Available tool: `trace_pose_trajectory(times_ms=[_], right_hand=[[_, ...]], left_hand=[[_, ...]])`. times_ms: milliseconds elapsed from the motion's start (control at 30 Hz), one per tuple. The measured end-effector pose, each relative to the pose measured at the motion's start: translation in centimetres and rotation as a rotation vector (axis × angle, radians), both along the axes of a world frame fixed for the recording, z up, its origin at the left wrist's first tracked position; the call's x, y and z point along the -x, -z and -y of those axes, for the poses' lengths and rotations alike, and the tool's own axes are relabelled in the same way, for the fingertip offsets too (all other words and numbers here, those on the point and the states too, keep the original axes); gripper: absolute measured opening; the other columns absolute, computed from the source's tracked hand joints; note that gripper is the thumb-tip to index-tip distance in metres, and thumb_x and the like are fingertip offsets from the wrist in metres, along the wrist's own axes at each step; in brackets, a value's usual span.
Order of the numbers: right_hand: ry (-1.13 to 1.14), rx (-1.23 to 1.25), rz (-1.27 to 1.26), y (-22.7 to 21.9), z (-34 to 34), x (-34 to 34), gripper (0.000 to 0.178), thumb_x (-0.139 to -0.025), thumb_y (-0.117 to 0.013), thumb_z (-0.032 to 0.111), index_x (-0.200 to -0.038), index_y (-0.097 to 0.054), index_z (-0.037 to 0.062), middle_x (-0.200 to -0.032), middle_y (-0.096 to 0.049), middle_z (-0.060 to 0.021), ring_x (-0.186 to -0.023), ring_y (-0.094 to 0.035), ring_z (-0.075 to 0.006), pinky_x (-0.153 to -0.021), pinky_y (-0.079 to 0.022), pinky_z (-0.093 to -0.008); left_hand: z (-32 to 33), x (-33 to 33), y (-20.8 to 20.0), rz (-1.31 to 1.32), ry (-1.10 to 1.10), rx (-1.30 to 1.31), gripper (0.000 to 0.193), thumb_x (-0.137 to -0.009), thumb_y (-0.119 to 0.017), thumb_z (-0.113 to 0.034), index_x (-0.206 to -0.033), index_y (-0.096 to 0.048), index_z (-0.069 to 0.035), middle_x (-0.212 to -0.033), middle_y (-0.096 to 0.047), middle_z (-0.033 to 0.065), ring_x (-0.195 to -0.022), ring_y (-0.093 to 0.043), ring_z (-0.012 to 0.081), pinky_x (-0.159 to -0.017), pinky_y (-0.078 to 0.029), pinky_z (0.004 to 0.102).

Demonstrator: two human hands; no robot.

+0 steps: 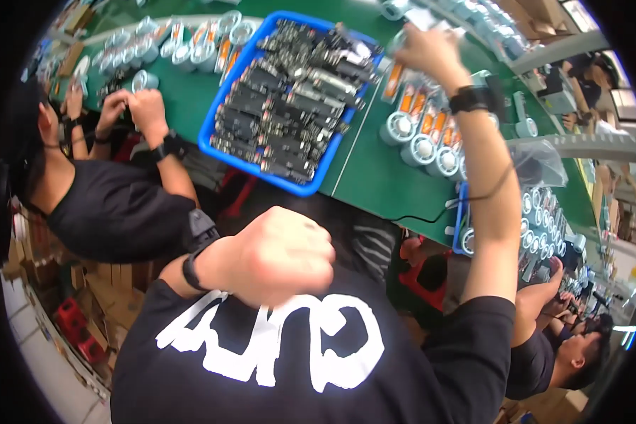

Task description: The person picks up a circuit board and a battery, connects their wires by hand, and presses the board into the handle of a handheld fan. They then pick up a fan motor and place it into the fan's circular housing.

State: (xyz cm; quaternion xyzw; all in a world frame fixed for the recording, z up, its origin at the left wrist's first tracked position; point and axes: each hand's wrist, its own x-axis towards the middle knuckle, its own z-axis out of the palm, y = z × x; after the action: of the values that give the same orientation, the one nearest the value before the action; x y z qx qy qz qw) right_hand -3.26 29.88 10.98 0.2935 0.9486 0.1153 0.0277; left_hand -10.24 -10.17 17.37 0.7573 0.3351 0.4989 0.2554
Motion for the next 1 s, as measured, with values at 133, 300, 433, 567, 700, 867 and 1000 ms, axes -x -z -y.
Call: trace_pose_trajectory(times_ms=[133, 300, 433, 567, 700, 867, 1000], right_hand=[[-0.069, -0.016, -0.635, -7.5, 7.3, -2.8, 0.04, -0.082, -0.072, 0.027, -0.106, -0.063, -0.0036, -0.078, -0.068, -0.0235, -0.072, -0.069, -0.0357, -0.064, -0.052, -0.0429], [0.179, 0.589, -0.631, -7.2, 17.2, -9.0, 0.052, -0.082, -0.079, 0.017, -0.131, -0.061, 0.0077, -0.088, -0.071, -0.0093, -0.072, -0.067, -0.017, -0.065, -0.052, -0.0323], [0.172, 0.645, -0.568, -3.7, 23.8, -10.8, 0.053, -0.081, -0.078, 0.013, -0.131, -0.06, 0.0053, -0.095, -0.067, -0.0141, -0.08, -0.067, -0.0239, -0.072, -0.054, -0.0367], [0.223, 0.666, -0.45, -0.2, 25.3, -10.4, 0.063, -0.081, -0.077, 0.007, -0.14, -0.056, 0.0075, -0.1, -0.064, -0.0127, -0.082, -0.063, -0.0222, -0.072, -0.053, -0.0352], [0.275, 0.543, -0.444, 2.3, 25.4, -8.8, 0.061, -0.081, -0.077, 0.009, -0.138, -0.055, 0.0044, -0.1, -0.063, -0.0144, -0.088, -0.064, -0.0283, -0.076, -0.054, -0.0399], [0.25, 0.475, -0.438, 4.5, 23.4, -5.5, 0.055, -0.084, -0.076, 0.013, -0.132, -0.055, 0.0, -0.101, -0.064, -0.0163, -0.093, -0.066, -0.0347, -0.08, -0.053, -0.0459], [0.248, 0.503, -0.508, 3.0, 22.3, -4.7, 0.048, -0.086, -0.074, 0.011, -0.129, -0.057, 0.001, -0.104, -0.067, -0.0188, -0.095, -0.066, -0.0381, -0.08, -0.054, -0.0455]], left_hand=[[1.1, -1.9, -6.9, -0.081, 0.014, -0.005, 0.029, -0.084, -0.068, -0.019, -0.067, -0.049, -0.007, -0.062, -0.04, -0.0004, -0.055, -0.048, 0.0194, -0.05, -0.035, 0.0303], [3.7, -7.7, -10.6, -0.019, 0.053, 0.006, 0.023, -0.08, -0.068, -0.02, -0.066, -0.055, -0.008, -0.062, -0.048, 0.0001, -0.055, -0.052, 0.0184, -0.049, -0.037, 0.0311], [-0.5, -5.6, -9.9, -0.08, 0.019, -0.004, 0.019, -0.077, -0.069, -0.021, -0.066, -0.06, -0.008, -0.062, -0.055, 0.0005, -0.055, -0.055, 0.0176, -0.048, -0.038, 0.0316], [-4.0, -8.4, -10.4, -0.14, -0.013, 0.012, 0.016, -0.073, -0.069, -0.022, -0.065, -0.065, -0.008, -0.061, -0.061, 0.0009, -0.055, -0.058, 0.0169, -0.047, -0.039, 0.0322], [-4.4, -9.1, -11.1, -0.167, -0.021, -0.014, 0.015, -0.071, -0.069, -0.022, -0.065, -0.069, -0.008, -0.061, -0.066, 0.0012, -0.055, -0.061, 0.0163, -0.046, -0.04, 0.0326], [-4.7, -6.2, -1.2, -0.446, 0.223, 0.632, 0.006, -0.075, -0.067, -0.008, -0.078, -0.063, -0.005, -0.083, -0.069, 0.0098, -0.08, -0.071, 0.0274, -0.065, -0.055, 0.0409], [-0.9, -2.5, 5.1, -0.133, 0.046, 0.672, 0.007, -0.078, -0.059, 0.0, -0.081, -0.064, -0.004, -0.084, -0.068, 0.0101, -0.079, -0.068, 0.0323, -0.067, -0.054, 0.0401]])
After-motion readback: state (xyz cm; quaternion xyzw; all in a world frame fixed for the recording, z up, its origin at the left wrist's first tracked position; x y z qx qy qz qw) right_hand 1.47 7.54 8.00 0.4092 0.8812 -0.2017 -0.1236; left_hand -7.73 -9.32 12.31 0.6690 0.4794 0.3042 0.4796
